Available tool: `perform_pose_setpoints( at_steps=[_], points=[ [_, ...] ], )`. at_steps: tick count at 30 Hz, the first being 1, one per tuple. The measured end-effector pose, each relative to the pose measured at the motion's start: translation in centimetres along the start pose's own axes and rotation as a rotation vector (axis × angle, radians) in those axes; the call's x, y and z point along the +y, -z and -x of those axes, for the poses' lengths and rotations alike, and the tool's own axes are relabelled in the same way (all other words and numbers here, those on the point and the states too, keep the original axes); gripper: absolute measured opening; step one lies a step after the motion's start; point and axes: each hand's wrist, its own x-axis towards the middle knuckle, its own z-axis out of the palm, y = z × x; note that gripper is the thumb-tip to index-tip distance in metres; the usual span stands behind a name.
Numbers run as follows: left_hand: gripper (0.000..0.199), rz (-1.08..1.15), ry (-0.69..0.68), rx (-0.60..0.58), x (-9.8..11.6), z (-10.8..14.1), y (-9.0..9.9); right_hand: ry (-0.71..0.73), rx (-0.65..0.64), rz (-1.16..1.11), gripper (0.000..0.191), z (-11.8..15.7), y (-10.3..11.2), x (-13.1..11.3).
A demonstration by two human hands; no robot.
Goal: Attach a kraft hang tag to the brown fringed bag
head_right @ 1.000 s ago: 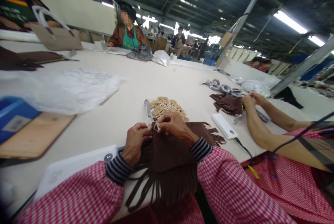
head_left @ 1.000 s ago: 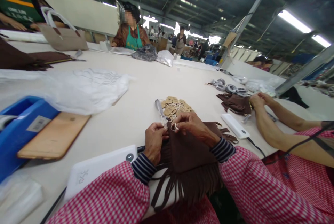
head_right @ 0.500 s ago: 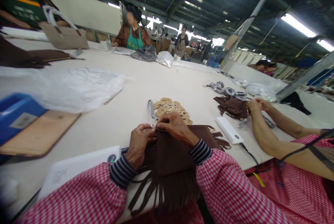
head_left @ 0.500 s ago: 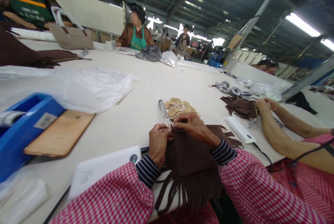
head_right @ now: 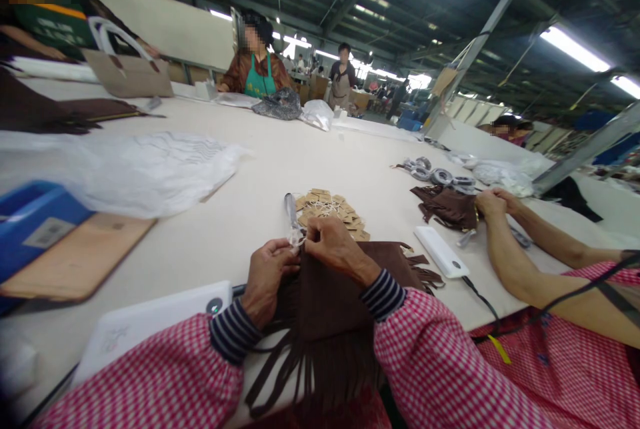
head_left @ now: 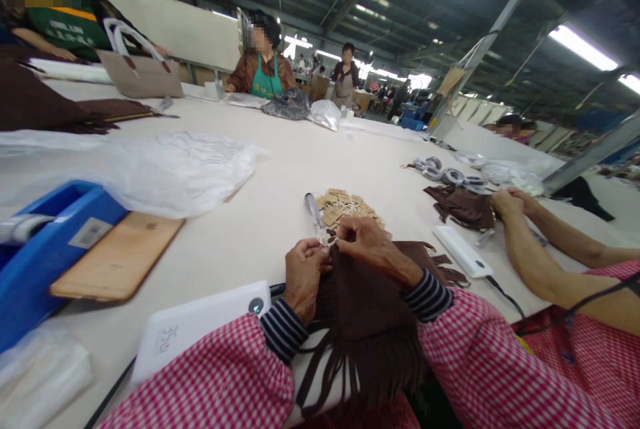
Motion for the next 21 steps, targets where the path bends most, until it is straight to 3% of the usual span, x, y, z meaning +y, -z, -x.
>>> perform_pose_setpoints(
  at_steps=[5, 10, 21],
  points=[
    [0.042, 0.002, -0.011, 0.001, -0.1, 0.0, 0.0, 0.072, -0.07, 0.26, 0.03, -0.1, 0.4, -1.2],
    [0.048, 0.008, -0.025, -0.017, -0.2, 0.1, 0.0, 0.067, -0.14, 0.348, 0.027, -0.1, 0.9, -1.9],
    [0.044, 0.011, -0.041, 0.0, -0.1, 0.3, -0.2, 0.093, -0.2, 0.056, 0.023, -0.5, 2.0, -1.4]
  ],
)
